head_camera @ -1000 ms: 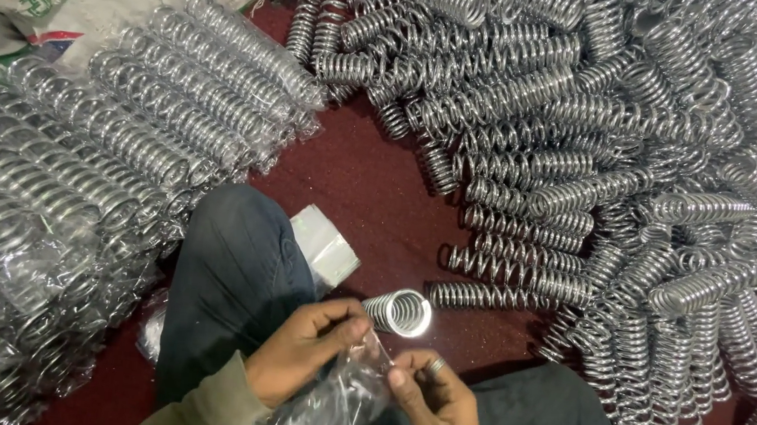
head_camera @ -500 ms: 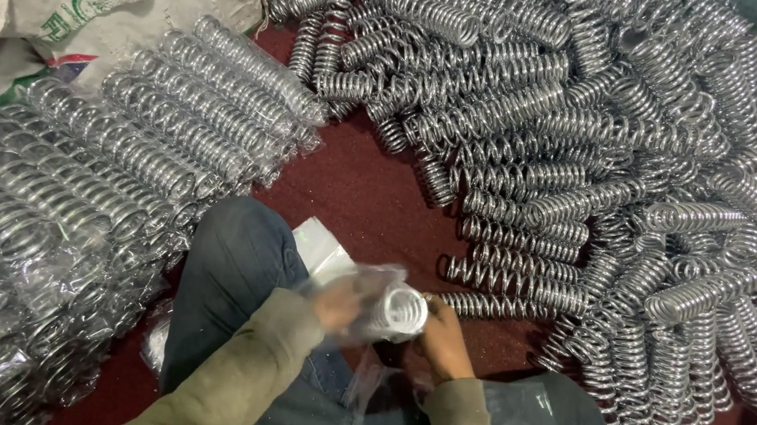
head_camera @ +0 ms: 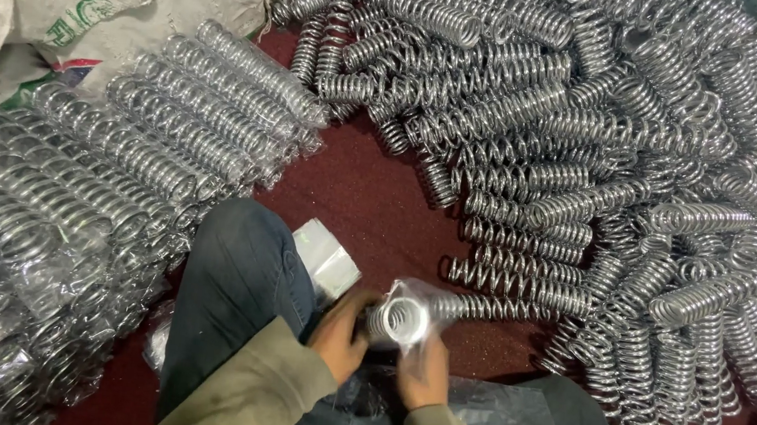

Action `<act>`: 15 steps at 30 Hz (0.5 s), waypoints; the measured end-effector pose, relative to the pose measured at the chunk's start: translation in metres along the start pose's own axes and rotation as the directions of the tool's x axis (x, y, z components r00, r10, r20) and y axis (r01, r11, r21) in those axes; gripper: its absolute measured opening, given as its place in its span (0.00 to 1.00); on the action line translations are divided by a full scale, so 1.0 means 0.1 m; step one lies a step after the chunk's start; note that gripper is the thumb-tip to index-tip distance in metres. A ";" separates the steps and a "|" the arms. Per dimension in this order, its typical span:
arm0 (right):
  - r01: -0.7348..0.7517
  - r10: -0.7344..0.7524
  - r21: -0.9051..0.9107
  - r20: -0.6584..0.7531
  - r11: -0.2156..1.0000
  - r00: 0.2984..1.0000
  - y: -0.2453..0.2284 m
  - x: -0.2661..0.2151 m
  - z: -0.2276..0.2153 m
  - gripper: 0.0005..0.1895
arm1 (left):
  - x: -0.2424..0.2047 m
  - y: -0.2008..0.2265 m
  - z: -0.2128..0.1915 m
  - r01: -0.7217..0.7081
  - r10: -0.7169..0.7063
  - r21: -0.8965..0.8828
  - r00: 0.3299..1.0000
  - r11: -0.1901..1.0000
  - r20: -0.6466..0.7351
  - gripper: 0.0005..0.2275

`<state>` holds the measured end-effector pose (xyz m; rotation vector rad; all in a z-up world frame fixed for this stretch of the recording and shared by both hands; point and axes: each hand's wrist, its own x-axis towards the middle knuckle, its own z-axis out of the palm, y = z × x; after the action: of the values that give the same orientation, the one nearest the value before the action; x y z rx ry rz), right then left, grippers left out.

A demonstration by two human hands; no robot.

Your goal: The person sits on the floor and repeatedly picks up metal springs, places them into clear plastic bags, and sets the packaged springs aside. The person handles springs one at a time throughout the clip.

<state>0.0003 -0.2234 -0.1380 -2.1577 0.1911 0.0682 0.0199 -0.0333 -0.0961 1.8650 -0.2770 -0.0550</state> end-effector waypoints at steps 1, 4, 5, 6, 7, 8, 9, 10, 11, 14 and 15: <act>-0.004 0.004 -0.001 -0.003 1.000 1.000 -0.04 0.00 -0.01 0.22 | -0.01 -0.02 0.03 0.000 0.000 -0.003 1.000 1.000 0.005 0.28; -0.072 0.074 -0.029 0.087 0.997 0.993 -0.28 -0.06 0.00 0.24 | -0.01 -0.06 0.03 0.209 -0.205 -0.024 0.970 0.978 0.130 0.27; -0.118 0.125 -0.056 0.152 0.991 0.980 -0.40 -0.09 -0.01 0.28 | 0.05 -0.06 0.03 0.312 -0.308 0.008 0.931 0.950 0.196 0.28; -0.155 0.170 -0.086 0.210 0.984 0.963 -0.53 -0.07 -0.03 0.32 | 0.17 -0.06 0.04 0.401 -0.399 0.045 0.881 0.915 0.254 0.29; -0.148 0.163 -0.086 0.205 0.985 0.965 -0.66 -0.07 -0.07 0.32 | 0.23 0.08 -0.01 0.395 -0.393 0.045 0.885 0.918 0.252 0.29; -0.191 0.216 -0.118 0.262 0.975 0.941 -0.77 -0.11 -0.09 0.37 | 0.25 0.21 -0.05 0.449 -0.478 0.166 0.838 0.878 0.263 0.30; -0.230 0.268 -0.153 0.316 0.961 0.910 -0.88 -0.15 -0.12 0.42 | 0.28 0.34 -0.09 0.492 -0.560 0.285 0.786 0.823 0.262 0.32; -0.232 0.271 -0.154 0.311 0.960 0.911 -0.97 -0.26 -0.18 0.42 | 0.16 0.40 -0.07 0.489 -0.557 0.283 0.786 0.825 0.266 0.32; -0.028 0.093 -0.217 0.293 0.976 0.952 -1.06 -0.37 -0.23 0.49 | 0.05 0.47 -0.05 0.433 -0.514 0.319 0.823 0.843 0.242 0.30; 0.236 -0.161 -0.243 0.293 0.941 0.943 -1.35 -0.53 -0.60 0.41 | -0.39 0.89 -0.28 0.327 -0.358 0.161 0.904 0.931 0.234 0.34; 0.296 -0.232 -0.207 0.286 0.932 0.930 -1.45 -0.55 -0.76 0.29 | -0.53 1.06 -0.40 0.251 -0.236 -0.039 0.945 0.967 0.226 0.39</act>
<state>-0.0322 -0.2005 0.0302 -2.3766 -0.2767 0.2245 -0.0419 -0.0144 0.0112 1.8181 -0.1914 -0.4384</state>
